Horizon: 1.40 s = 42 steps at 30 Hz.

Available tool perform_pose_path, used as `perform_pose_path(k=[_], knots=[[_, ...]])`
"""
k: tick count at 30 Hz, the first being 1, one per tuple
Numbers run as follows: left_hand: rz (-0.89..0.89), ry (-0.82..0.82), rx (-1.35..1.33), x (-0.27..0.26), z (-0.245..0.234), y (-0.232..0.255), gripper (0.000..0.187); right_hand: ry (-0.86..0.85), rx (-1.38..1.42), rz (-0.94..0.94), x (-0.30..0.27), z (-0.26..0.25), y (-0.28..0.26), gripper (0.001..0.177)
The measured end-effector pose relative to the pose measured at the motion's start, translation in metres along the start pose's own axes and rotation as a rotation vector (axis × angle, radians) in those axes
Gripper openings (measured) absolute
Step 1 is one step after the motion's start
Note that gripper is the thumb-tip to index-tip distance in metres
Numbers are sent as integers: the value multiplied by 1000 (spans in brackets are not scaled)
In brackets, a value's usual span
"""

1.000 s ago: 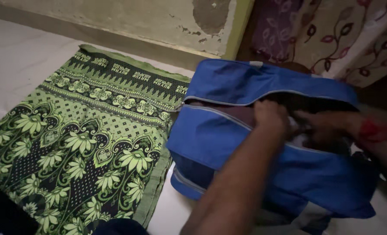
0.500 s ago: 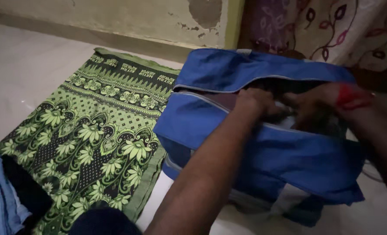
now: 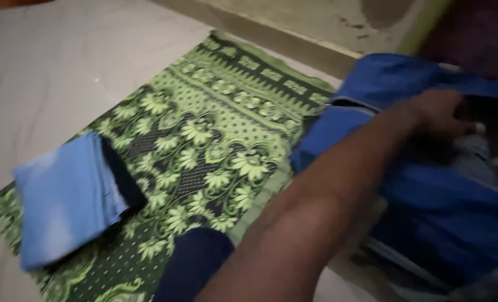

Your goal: The person folds items of clothing including a grey shirt, a denim shirt, and jeans by hand and places them inside a blue duffel bag, eventually closing the zipper.

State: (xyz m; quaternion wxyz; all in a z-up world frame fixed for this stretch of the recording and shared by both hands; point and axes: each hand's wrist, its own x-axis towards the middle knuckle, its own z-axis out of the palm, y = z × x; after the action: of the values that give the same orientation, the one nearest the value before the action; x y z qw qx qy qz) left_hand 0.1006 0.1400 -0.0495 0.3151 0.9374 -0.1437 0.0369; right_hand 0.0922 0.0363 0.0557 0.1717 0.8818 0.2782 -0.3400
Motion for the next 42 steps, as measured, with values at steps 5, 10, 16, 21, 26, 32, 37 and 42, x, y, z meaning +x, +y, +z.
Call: perform_pose_path(k=[5, 10, 16, 21, 26, 32, 37, 42], knots=[[-100, 570, 31, -140, -133, -64, 52, 53, -71, -46, -7, -48, -85, 66], [-476, 633, 232, -354, -257, -120, 39, 108, -114, -161, -24, -85, -175, 62], [-1075, 663, 403, -588, -322, -133, 28, 130, -156, -497, -51, -68, -369, 58], [-1457, 520, 404, -725, -319, -152, 40, 59, -166, -789, -63, -19, -499, 55], [-1660, 334, 352, -822, -261, -211, 91, -28, -175, -1034, -40, 31, -581, 50], [-1713, 325, 74, -828, -199, -245, 107, -138, 140, -985, -18, 112, -652, 52], [-1692, 384, 40, -824, -216, -208, 104, 56, 281, -736, -9, 152, -692, 62], [-1737, 392, 17, -819, -228, -209, 106, -69, 502, -638, -17, 158, -701, 64]])
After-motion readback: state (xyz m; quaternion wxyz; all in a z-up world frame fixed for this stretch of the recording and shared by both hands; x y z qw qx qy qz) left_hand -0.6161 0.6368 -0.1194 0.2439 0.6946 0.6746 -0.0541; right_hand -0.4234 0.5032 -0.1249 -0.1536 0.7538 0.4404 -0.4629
